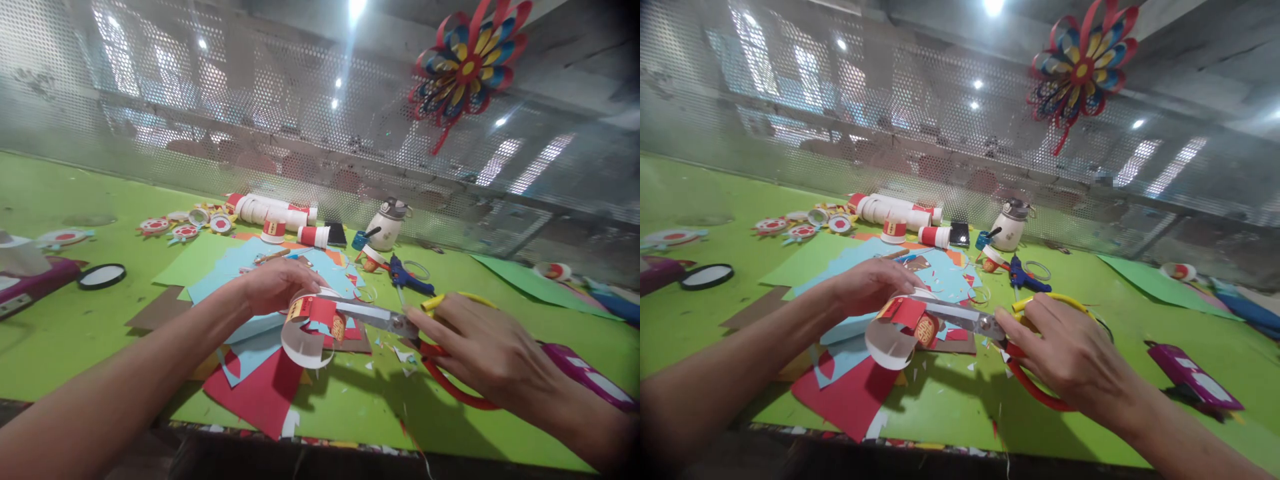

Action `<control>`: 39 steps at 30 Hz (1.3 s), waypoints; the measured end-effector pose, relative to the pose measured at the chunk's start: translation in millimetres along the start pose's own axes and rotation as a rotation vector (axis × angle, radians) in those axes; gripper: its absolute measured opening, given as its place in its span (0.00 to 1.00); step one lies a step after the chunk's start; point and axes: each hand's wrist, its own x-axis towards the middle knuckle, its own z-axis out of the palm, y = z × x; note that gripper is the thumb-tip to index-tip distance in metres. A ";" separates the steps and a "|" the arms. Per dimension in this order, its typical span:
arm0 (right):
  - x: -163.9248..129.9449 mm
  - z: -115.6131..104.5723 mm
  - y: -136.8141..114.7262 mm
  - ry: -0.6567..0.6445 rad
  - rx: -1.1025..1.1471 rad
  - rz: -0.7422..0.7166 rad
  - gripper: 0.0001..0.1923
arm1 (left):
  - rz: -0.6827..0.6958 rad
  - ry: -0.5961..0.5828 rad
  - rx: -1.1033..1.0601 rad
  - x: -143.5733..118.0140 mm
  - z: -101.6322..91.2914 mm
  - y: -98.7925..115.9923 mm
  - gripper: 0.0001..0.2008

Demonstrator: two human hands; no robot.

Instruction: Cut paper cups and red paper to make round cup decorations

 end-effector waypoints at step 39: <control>12.8 22.0 4.5 -0.064 -0.009 0.035 0.12 | -0.102 0.147 -0.094 10.0 -1.2 -1.0 0.04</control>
